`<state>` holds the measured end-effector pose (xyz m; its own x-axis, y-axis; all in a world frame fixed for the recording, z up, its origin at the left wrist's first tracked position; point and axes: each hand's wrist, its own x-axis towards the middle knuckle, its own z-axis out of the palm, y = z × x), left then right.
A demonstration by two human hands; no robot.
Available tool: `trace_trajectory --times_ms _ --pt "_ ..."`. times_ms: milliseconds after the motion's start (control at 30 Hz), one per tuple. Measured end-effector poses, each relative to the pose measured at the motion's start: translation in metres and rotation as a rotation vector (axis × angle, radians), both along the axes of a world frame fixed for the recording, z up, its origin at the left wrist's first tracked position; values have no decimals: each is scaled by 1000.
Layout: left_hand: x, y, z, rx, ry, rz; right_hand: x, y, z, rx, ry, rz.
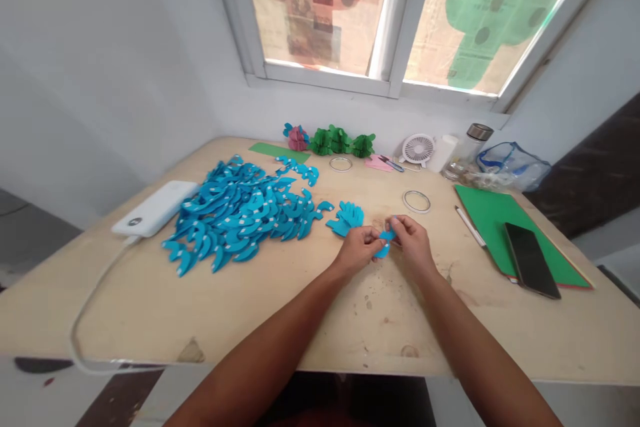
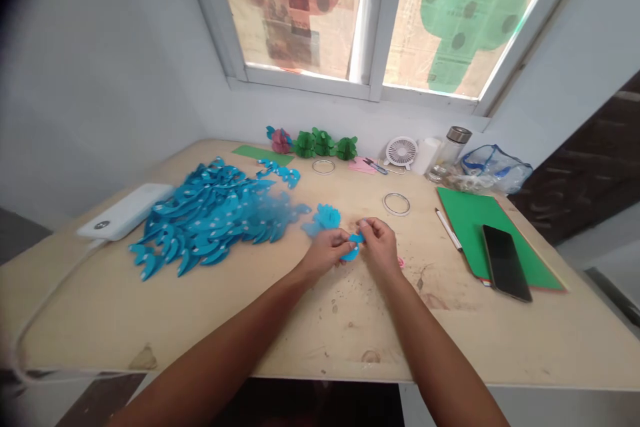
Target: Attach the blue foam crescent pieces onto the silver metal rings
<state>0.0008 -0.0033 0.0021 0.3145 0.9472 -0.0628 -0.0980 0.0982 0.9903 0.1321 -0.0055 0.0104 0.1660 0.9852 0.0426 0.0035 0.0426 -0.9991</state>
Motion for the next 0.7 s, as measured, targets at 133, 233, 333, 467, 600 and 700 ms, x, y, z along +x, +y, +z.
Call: trace_trajectory --times_ms 133,233,333,467,600,700 --pt "-1 0 1 -8 -6 -64 4 4 -4 -38 -5 -65" --pt "-1 -1 -1 -6 1 -116 5 6 -8 -30 -21 -94" --pt "-2 0 -3 -6 10 -129 4 5 -8 -3 -19 -61" --pt "-6 3 3 -7 65 -48 4 6 -8 70 43 -21" --pt "-24 9 27 70 129 143 8 10 -12 83 23 -91" --pt "-56 14 44 153 200 286 12 14 -17 58 -101 -138"
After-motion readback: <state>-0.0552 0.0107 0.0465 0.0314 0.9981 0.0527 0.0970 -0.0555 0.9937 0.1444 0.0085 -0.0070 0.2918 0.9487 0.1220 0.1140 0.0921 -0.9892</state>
